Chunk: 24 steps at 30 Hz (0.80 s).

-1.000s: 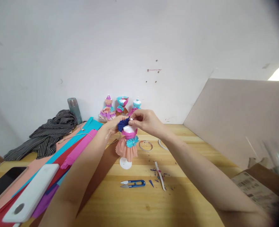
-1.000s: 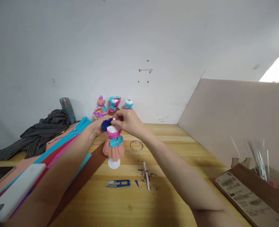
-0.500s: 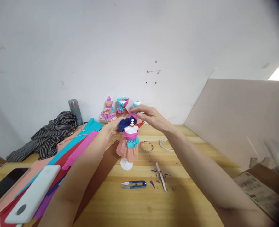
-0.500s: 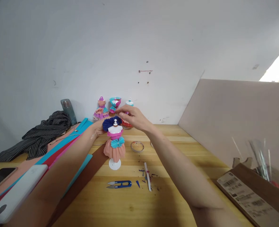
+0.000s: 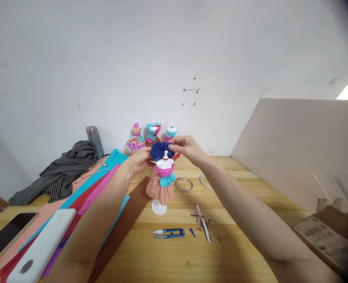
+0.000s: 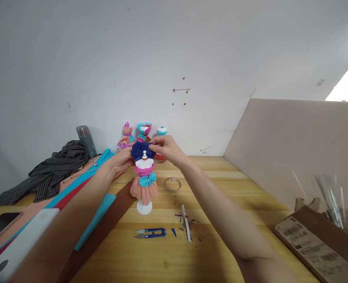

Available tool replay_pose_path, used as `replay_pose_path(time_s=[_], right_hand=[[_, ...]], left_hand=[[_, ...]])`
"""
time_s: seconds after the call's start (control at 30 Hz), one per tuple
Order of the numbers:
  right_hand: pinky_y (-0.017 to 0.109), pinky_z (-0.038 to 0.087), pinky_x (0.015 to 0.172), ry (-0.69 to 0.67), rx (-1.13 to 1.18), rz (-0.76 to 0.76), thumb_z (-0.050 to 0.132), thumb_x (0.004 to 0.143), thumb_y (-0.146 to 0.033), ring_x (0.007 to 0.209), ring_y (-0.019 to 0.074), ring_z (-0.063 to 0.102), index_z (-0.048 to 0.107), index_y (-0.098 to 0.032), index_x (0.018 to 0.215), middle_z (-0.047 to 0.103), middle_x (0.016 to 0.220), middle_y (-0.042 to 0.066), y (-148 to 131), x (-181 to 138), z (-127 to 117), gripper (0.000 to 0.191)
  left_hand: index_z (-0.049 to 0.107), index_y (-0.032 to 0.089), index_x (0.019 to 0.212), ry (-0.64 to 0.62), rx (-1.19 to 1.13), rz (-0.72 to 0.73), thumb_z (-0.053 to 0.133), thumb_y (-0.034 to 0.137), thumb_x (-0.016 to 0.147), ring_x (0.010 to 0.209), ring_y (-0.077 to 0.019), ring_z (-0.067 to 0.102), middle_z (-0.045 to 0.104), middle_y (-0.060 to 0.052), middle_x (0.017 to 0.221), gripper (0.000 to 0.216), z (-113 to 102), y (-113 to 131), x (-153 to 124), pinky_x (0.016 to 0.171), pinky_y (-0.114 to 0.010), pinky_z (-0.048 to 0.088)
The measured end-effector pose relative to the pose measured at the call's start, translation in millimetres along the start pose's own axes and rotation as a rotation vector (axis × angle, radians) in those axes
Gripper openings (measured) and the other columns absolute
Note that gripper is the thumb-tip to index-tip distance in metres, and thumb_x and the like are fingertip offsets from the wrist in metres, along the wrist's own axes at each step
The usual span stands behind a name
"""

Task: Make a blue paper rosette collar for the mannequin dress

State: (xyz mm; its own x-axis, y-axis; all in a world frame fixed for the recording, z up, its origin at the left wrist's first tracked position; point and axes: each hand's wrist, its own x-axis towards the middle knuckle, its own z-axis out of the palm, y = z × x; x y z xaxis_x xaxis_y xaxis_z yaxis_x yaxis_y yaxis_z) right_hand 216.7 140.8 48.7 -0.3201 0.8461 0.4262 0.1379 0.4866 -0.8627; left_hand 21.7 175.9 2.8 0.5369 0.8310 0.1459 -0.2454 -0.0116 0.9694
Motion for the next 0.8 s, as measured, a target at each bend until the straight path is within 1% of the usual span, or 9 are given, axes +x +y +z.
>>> replay_pose_path(time_s=[0.07,0.13,0.23,0.3,0.37,0.47,0.53,0.67,0.8], right_hand=[[0.026,0.042,0.047,0.011,0.009,0.003,0.070,0.066,-0.039,0.047,0.0109,0.052,0.065,-0.014,0.070,0.060,0.056,0.000,1.0,-2.1,-0.8,0.025],[0.026,0.043,0.048,0.017,0.012,0.003,0.070,0.066,-0.038,0.048,0.0113,0.052,0.065,-0.014,0.072,0.060,0.056,0.000,1.6,-4.9,-0.2,0.025],[0.026,0.042,0.048,0.019,0.005,-0.002,0.070,0.066,-0.037,0.048,0.0116,0.052,0.067,-0.014,0.073,0.058,0.055,-0.001,1.1,-9.2,3.3,0.024],[0.026,0.042,0.048,0.018,-0.002,-0.008,0.070,0.066,-0.036,0.051,0.0120,0.052,0.068,-0.014,0.074,0.059,0.056,0.000,-0.4,-11.3,6.3,0.023],[0.026,0.041,0.049,0.018,-0.011,-0.012,0.070,0.065,-0.035,0.053,0.0123,0.052,0.069,-0.014,0.074,0.059,0.058,0.000,-2.0,-12.7,8.8,0.022],[0.026,0.040,0.049,0.021,-0.019,-0.012,0.070,0.064,-0.035,0.052,0.0119,0.050,0.068,-0.015,0.073,0.057,0.057,-0.001,-3.4,-13.5,10.6,0.022],[0.026,0.039,0.048,0.024,-0.021,-0.011,0.069,0.065,-0.035,0.050,0.0113,0.049,0.067,-0.015,0.073,0.055,0.055,-0.001,-3.5,-13.4,10.8,0.022],[0.026,0.038,0.048,0.023,-0.023,-0.008,0.068,0.065,-0.035,0.050,0.0109,0.047,0.067,-0.015,0.073,0.055,0.055,-0.001,-3.5,-13.1,10.5,0.022],[0.026,0.041,0.050,0.008,-0.016,-0.001,0.070,0.065,-0.035,0.052,0.0118,0.051,0.067,-0.014,0.077,0.060,0.059,0.000,-2.7,-12.8,9.6,0.024]], left_hand=[[0.072,0.014,0.082,0.018,0.002,0.019,0.081,0.040,0.064,0.072,-0.0192,0.064,0.072,-0.009,0.078,0.032,-2.8,5.4,-9.8,0.068,-0.032,0.051],[0.072,0.015,0.084,0.034,0.003,0.052,0.074,0.053,0.069,0.080,-0.0216,0.065,0.072,-0.011,0.086,0.041,-1.5,11.6,-20.2,0.072,-0.033,0.052],[0.074,0.014,0.089,0.020,0.048,0.117,0.068,0.059,0.073,0.088,-0.0232,0.065,0.072,-0.013,0.093,0.048,5.7,19.6,-34.9,0.078,-0.034,0.051],[0.074,0.013,0.093,0.007,0.101,0.173,0.068,0.058,0.073,0.089,-0.0227,0.065,0.072,-0.012,0.094,0.050,11.2,22.7,-43.0,0.082,-0.034,0.050],[0.073,0.014,0.098,0.012,0.158,0.209,0.074,0.054,0.070,0.089,-0.0222,0.065,0.073,-0.011,0.094,0.049,16.4,24.1,-49.3,0.086,-0.035,0.048],[0.072,0.015,0.104,0.056,0.216,0.206,0.080,0.042,0.067,0.094,-0.0226,0.065,0.073,-0.009,0.099,0.046,24.2,24.5,-55.3,0.090,-0.034,0.046],[0.072,0.015,0.105,0.079,0.210,0.187,0.078,0.038,0.070,0.095,-0.0225,0.065,0.073,-0.009,0.099,0.041,28.9,24.4,-57.4,0.091,-0.034,0.046],[0.074,0.013,0.099,0.090,0.149,0.158,0.073,0.038,0.075,0.086,-0.0199,0.066,0.073,-0.009,0.092,0.035,33.6,22.5,-57.7,0.088,-0.034,0.048],[0.075,0.013,0.092,0.174,0.088,0.133,0.076,0.039,0.071,0.077,-0.0178,0.066,0.073,-0.008,0.084,0.034,31.4,19.9,-53.3,0.080,-0.032,0.051]])
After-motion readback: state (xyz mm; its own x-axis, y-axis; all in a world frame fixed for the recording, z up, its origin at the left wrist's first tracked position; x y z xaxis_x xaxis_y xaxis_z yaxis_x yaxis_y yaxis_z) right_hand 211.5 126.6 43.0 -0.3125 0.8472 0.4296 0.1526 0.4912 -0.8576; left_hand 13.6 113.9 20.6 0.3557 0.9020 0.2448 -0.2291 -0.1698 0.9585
